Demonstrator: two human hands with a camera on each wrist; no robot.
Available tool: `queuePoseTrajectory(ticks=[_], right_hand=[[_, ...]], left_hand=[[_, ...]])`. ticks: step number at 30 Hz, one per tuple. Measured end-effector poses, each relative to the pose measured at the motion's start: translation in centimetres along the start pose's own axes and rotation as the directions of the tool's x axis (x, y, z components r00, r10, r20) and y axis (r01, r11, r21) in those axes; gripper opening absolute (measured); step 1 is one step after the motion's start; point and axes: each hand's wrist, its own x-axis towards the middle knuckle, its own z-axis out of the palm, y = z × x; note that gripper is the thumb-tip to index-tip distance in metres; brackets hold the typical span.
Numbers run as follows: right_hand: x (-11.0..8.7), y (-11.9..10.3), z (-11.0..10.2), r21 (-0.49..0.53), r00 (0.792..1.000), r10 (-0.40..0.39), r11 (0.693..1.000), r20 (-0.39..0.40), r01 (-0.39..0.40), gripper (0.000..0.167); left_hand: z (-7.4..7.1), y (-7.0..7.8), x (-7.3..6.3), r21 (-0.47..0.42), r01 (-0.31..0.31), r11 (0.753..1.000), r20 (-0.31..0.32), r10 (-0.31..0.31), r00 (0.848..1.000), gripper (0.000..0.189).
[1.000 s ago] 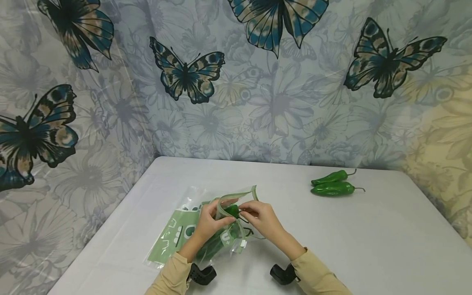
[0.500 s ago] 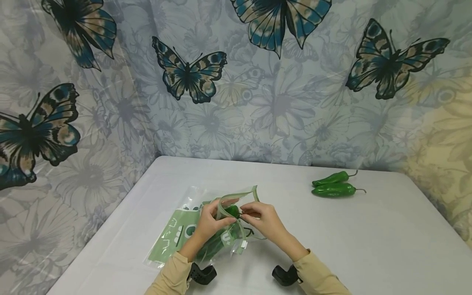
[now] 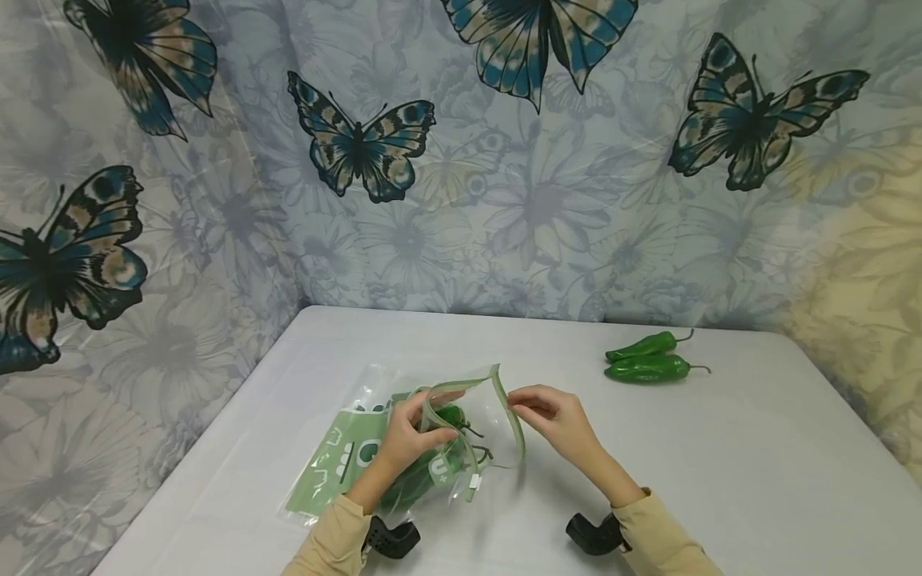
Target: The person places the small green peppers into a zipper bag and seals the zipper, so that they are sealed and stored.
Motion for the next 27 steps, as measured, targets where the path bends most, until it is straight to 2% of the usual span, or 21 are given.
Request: queuePoseTrajectory(ticks=[2,6,11,15,18,21,25,27], right_hand=[[-0.2,0.9,-0.8,-0.015,0.999,0.032,0.999,-0.024,-0.032,0.019],[-0.5,1.0,-2.5,-0.045,0.994,0.085,0.995,-0.070,-0.089,0.020],[-0.9,1.2,-4.6,-0.019,0.980,0.144,0.989,-0.138,-0.148,0.020],[-1.6,3.2,-6.7,0.037,0.967,0.174,0.985,-0.189,-0.170,0.022],[-2.1,5.2,-8.7,0.027,0.955,0.189,0.982,-0.230,-0.188,0.024],[-2.8,6.7,-11.0,-0.032,0.926,0.218,0.970,-0.307,-0.239,0.026],[-4.1,7.7,-13.6,-0.119,0.857,0.277,0.926,-0.435,-0.359,0.028],[-4.6,8.1,-14.5,-0.125,0.828,0.300,0.908,-0.474,-0.400,0.030]], left_hand=[[-0.1,0.0,0.0,0.002,-0.004,1.000,-0.008,0.004,1.000,0.045],[-0.2,0.0,0.0,0.001,-0.015,1.000,-0.034,0.015,0.999,0.049],[-0.3,0.1,0.0,0.021,-0.022,1.000,-0.048,0.023,0.999,0.050],[-0.3,0.2,-0.1,0.023,-0.013,1.000,-0.048,0.014,0.999,0.047],[-0.3,0.2,-0.1,0.018,-0.005,1.000,-0.055,0.006,0.998,0.043],[-0.3,-0.1,-0.3,0.008,0.008,1.000,-0.055,-0.007,0.998,0.042],[-0.4,-1.3,-0.8,0.003,0.020,1.000,-0.046,-0.020,0.999,0.044],[-0.4,-1.9,-1.2,0.002,0.023,1.000,-0.048,-0.023,0.999,0.046]])
